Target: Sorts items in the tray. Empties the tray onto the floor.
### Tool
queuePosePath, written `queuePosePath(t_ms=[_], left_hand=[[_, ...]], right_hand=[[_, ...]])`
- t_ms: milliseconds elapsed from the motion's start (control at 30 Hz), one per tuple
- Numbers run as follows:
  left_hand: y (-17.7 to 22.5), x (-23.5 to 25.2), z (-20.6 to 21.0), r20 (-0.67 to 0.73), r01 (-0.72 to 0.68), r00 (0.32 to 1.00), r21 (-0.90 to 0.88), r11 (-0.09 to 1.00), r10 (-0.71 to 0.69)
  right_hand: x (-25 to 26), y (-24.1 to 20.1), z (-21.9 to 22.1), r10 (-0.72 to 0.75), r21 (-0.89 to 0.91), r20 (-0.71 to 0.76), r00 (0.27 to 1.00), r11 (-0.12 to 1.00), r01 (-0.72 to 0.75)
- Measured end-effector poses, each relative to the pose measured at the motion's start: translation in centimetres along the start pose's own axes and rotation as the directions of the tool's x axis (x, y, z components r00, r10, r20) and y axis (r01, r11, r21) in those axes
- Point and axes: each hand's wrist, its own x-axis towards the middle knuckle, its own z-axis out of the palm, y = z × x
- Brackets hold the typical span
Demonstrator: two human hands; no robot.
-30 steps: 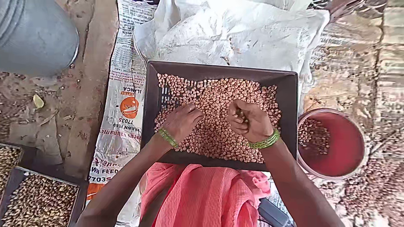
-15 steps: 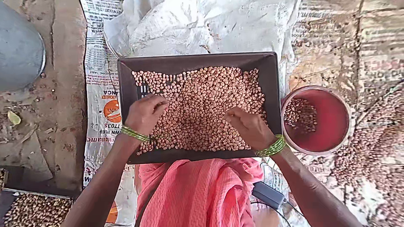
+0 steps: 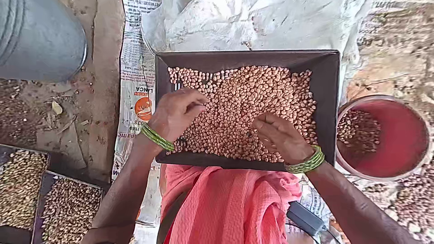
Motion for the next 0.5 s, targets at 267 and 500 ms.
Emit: queuePosePath(t_ms=[267,500], left_hand=[[1.6,-0.5,0.7,0.125,-0.137,0.984,0.09,0.986,0.126],[4.2,0.1,12.2,0.403,-0.514,0.748,-0.151,0.845,0.527]], right_hand=[[-1.5,-0.5,-1.1,0.08,0.691,0.079,0.994,0.714,-0.112],[-9.8,1.2,-11.5,0.024,0.266,-0.596,0.803,0.949,0.169]])
